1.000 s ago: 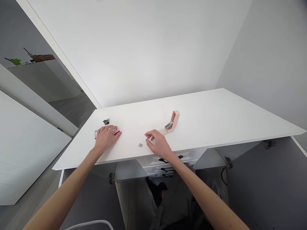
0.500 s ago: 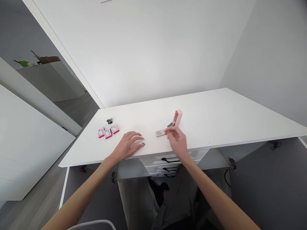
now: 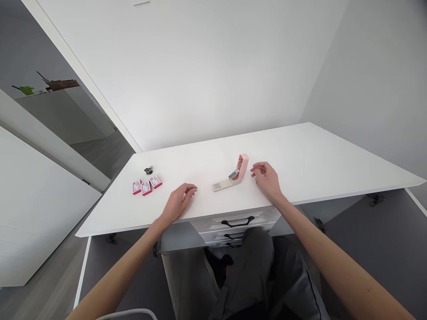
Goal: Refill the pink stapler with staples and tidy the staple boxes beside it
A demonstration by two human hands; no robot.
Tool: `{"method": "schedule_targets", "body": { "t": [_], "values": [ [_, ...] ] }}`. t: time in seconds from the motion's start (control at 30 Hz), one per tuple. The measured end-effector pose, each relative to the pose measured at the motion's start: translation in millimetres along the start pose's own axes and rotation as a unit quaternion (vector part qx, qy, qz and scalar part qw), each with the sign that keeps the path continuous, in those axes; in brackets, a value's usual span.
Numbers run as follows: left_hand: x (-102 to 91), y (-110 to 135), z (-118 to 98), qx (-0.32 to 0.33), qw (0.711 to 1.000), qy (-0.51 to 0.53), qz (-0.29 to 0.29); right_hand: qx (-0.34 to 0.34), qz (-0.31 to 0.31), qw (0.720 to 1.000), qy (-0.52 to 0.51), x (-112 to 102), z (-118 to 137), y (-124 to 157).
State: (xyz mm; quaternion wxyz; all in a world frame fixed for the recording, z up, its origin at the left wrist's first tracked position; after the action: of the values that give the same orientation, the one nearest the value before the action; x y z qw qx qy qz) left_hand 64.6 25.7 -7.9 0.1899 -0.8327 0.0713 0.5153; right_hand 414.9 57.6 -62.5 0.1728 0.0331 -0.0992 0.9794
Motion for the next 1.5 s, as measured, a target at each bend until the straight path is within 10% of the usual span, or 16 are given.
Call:
{"method": "schedule_targets", "body": {
  "t": [0.93,1.5],
  "values": [
    [46.3,-72,-63,-0.111,0.926,0.354,-0.064,0.011,0.023,0.999,0.029,2,6,0],
    [71.7,-76,-92,-0.085,0.959,0.245,-0.118,-0.004,0.025,1.0,0.015,2,2,-4]
  ]
}}
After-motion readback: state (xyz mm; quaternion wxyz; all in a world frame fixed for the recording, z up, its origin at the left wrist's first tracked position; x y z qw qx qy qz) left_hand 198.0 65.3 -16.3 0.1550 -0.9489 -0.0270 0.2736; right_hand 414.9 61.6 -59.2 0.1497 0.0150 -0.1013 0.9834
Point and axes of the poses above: each hand's wrist, its own y-axis away from the middle knuckle, its own x-axis out of the palm, z = x × y, the point moved 2 cm from there along -y, towards the middle knuckle, and after that the axes turned 11 degrees about -y, right-handed, at the moved point
